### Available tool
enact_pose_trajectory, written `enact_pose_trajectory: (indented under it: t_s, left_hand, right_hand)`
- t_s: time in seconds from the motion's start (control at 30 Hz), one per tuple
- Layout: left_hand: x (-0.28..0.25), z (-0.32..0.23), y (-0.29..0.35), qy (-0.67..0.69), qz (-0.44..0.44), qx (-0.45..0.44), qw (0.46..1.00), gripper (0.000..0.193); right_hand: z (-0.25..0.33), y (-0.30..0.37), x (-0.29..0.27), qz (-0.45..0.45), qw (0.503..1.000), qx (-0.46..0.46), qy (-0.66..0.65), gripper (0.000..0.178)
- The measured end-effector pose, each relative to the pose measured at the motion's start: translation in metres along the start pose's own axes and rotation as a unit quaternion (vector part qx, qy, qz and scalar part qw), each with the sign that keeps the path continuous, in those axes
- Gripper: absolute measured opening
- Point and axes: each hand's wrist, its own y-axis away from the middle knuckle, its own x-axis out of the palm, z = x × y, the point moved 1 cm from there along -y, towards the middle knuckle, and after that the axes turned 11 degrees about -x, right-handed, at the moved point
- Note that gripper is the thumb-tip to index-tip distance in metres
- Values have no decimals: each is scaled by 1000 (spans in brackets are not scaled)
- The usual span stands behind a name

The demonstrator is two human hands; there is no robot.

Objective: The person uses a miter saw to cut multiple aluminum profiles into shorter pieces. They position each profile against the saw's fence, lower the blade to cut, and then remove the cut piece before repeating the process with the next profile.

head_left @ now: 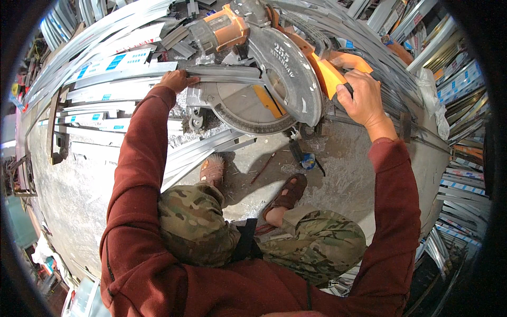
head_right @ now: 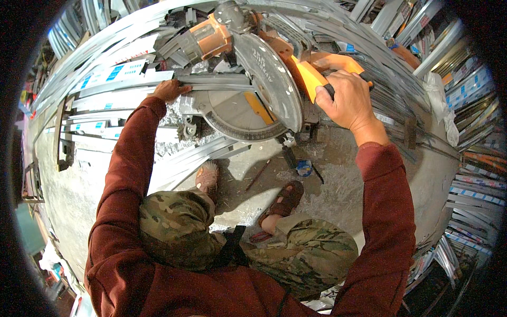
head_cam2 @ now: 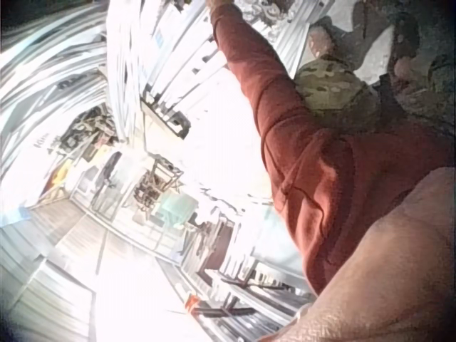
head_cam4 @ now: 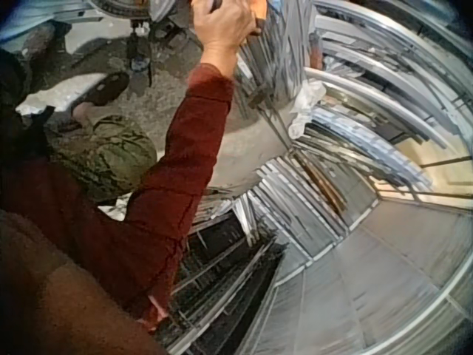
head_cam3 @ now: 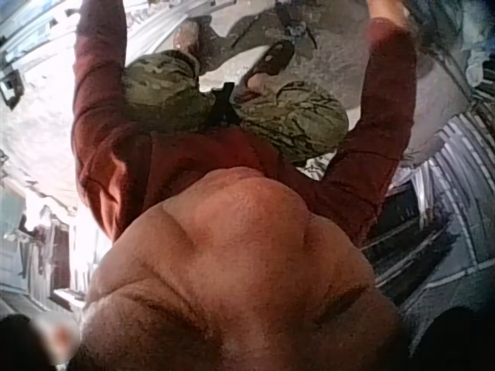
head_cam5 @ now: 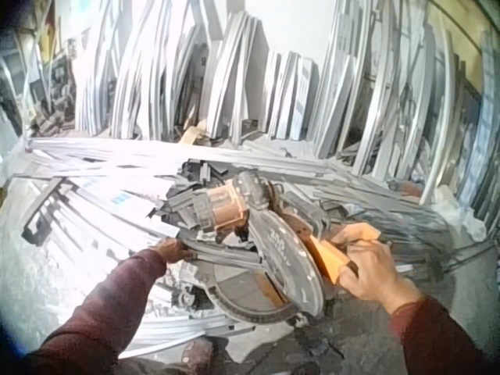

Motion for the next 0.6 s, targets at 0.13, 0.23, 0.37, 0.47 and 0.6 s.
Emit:
enact_pose_trajectory:
  t_s: [0.13, 0.23, 0.37, 0.47, 0.6]
  left_hand:
    - [-6, -3, 5, 27, 21, -5, 999, 68]
    - [-2, -1, 5, 42, -8, -2, 999, 66]
    - [1, 0, 1, 22, -18, 2, 1000, 64]
    - [2, 3, -2, 36, 9, 10, 999, 65]
    - [-5, -3, 5, 23, 0, 9, 1000, 66]
  right_hand:
    - [-1, 3, 3, -8, 1000, -5, -7, 34]
    - [-3, 7, 7, -8, 1000, -11, -4, 34]
    - [-3, 9, 8, 3, 1000, -11, 1, 34]
    - [-3, 10, 10, -4, 1000, -11, -1, 34]
    - [-2, 13, 10, -6, 1000, -11, 2, 33]
